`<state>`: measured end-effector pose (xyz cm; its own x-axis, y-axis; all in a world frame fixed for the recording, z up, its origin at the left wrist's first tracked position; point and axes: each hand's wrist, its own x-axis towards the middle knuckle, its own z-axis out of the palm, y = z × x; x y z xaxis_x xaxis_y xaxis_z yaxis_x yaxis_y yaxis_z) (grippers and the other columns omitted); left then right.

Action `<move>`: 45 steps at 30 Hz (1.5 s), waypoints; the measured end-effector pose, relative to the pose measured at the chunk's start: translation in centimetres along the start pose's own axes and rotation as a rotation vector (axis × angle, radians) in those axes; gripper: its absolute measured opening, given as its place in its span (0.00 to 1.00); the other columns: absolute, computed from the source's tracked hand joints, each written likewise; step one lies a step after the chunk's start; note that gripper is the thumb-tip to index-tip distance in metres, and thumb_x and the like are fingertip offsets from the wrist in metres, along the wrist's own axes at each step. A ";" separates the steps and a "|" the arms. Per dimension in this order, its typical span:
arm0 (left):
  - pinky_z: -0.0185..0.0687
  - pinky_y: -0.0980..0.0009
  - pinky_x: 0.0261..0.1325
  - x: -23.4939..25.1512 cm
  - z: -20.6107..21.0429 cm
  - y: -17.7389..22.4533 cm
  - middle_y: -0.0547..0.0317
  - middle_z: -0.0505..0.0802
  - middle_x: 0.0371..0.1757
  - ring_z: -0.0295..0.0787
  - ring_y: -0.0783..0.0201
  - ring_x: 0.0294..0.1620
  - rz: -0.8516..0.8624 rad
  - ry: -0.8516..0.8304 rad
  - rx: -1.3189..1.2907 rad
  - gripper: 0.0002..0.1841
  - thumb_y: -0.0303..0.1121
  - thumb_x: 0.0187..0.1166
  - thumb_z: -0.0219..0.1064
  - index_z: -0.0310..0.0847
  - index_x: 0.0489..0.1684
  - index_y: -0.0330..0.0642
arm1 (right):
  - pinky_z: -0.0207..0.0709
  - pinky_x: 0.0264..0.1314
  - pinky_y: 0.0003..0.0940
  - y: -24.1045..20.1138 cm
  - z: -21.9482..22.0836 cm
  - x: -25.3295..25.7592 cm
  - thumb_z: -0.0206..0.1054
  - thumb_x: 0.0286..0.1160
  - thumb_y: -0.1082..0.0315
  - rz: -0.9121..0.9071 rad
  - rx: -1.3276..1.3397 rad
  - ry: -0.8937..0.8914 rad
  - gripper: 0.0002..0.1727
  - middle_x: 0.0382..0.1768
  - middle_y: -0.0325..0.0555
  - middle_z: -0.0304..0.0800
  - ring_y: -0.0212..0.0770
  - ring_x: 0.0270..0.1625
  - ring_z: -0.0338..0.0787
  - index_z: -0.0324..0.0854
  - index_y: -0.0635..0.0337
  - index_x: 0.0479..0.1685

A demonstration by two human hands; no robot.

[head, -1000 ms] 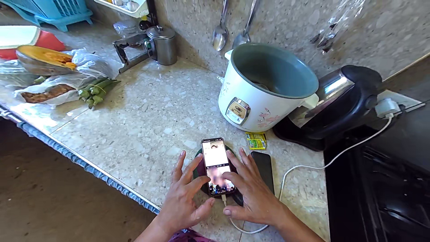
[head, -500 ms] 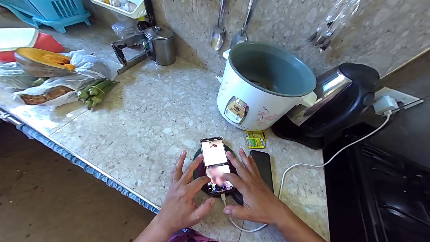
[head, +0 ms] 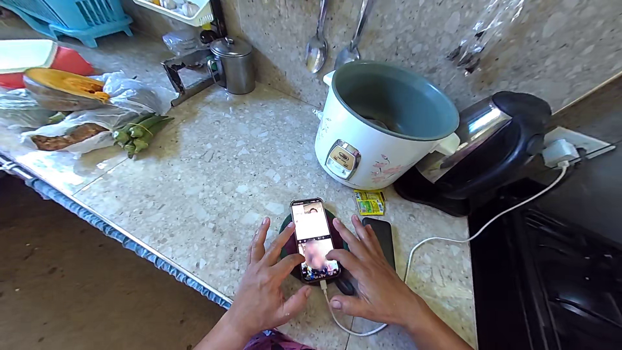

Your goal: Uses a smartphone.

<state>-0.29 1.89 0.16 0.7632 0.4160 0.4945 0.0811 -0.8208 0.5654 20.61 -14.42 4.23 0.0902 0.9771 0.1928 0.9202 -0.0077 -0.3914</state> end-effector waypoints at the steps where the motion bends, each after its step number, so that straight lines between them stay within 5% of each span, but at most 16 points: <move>1: 0.37 0.34 0.90 0.0 0.0 0.0 0.55 0.70 0.90 0.41 0.33 0.94 -0.004 -0.003 0.001 0.23 0.67 0.75 0.57 0.89 0.47 0.64 | 0.32 0.90 0.78 0.0 0.0 0.1 0.47 0.64 0.13 0.006 -0.005 -0.005 0.44 0.95 0.48 0.51 0.68 0.96 0.38 0.84 0.36 0.60; 8: 0.39 0.35 0.91 0.0 0.2 0.0 0.53 0.71 0.89 0.43 0.34 0.94 -0.001 0.022 -0.011 0.25 0.68 0.75 0.58 0.88 0.48 0.62 | 0.33 0.88 0.81 0.0 0.2 1.1 0.45 0.59 0.10 0.050 -0.047 0.028 0.56 0.95 0.53 0.51 0.71 0.95 0.39 0.75 0.39 0.81; 13: 0.40 0.36 0.91 0.0 0.2 0.1 0.52 0.72 0.88 0.43 0.34 0.94 -0.029 0.030 -0.002 0.26 0.68 0.74 0.59 0.87 0.51 0.61 | 0.32 0.89 0.80 0.1 0.2 1.4 0.45 0.59 0.10 0.079 -0.041 0.041 0.56 0.95 0.55 0.50 0.72 0.95 0.39 0.77 0.39 0.79; 20: 0.44 0.34 0.89 0.1 0.3 0.1 0.47 0.70 0.89 0.43 0.31 0.93 -0.079 0.009 0.063 0.36 0.73 0.70 0.57 0.83 0.69 0.60 | 0.33 0.91 0.77 0.4 0.4 1.1 0.46 0.60 0.11 0.063 -0.054 0.053 0.52 0.95 0.52 0.50 0.68 0.96 0.37 0.78 0.36 0.76; 27: 0.42 0.35 0.90 0.1 0.3 0.1 0.48 0.70 0.89 0.43 0.33 0.94 -0.059 0.046 0.032 0.30 0.71 0.72 0.58 0.85 0.59 0.60 | 0.33 0.89 0.79 0.1 0.0 1.1 0.46 0.60 0.11 0.077 -0.029 0.044 0.53 0.94 0.56 0.52 0.71 0.95 0.39 0.80 0.41 0.73; 33: 0.40 0.35 0.91 0.0 0.1 0.1 0.50 0.73 0.87 0.42 0.33 0.94 -0.030 0.041 -0.023 0.24 0.68 0.75 0.59 0.89 0.43 0.61 | 0.34 0.89 0.79 -0.1 -0.4 0.3 0.45 0.62 0.12 0.042 0.012 0.042 0.46 0.94 0.56 0.52 0.71 0.95 0.39 0.84 0.39 0.55; 37: 0.41 0.35 0.90 0.0 0.0 0.1 0.52 0.73 0.87 0.43 0.33 0.94 -0.022 0.030 -0.023 0.23 0.67 0.76 0.58 0.89 0.42 0.63 | 0.33 0.89 0.79 -0.3 -0.4 -0.1 0.46 0.63 0.13 0.030 0.003 -0.002 0.44 0.95 0.55 0.50 0.71 0.96 0.37 0.84 0.39 0.52; 42: 0.40 0.35 0.91 0.1 -0.1 0.1 0.52 0.73 0.88 0.44 0.34 0.94 -0.006 0.027 -0.027 0.21 0.65 0.76 0.59 0.89 0.44 0.64 | 0.32 0.89 0.78 -0.3 -0.2 -0.1 0.45 0.64 0.13 0.010 0.005 -0.007 0.44 0.95 0.53 0.50 0.70 0.96 0.38 0.84 0.38 0.54; 45: 0.39 0.34 0.91 0.1 0.0 0.1 0.52 0.71 0.89 0.42 0.33 0.94 -0.001 0.008 -0.020 0.22 0.66 0.76 0.59 0.91 0.47 0.65 | 0.31 0.90 0.77 -0.5 0.0 0.2 0.45 0.64 0.13 0.005 0.028 0.017 0.46 0.95 0.53 0.48 0.69 0.96 0.36 0.81 0.34 0.67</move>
<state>-0.25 1.84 0.26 0.7578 0.4200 0.4994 0.0686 -0.8124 0.5790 20.19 -14.19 4.49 0.1016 0.9733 0.2058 0.9085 -0.0065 -0.4178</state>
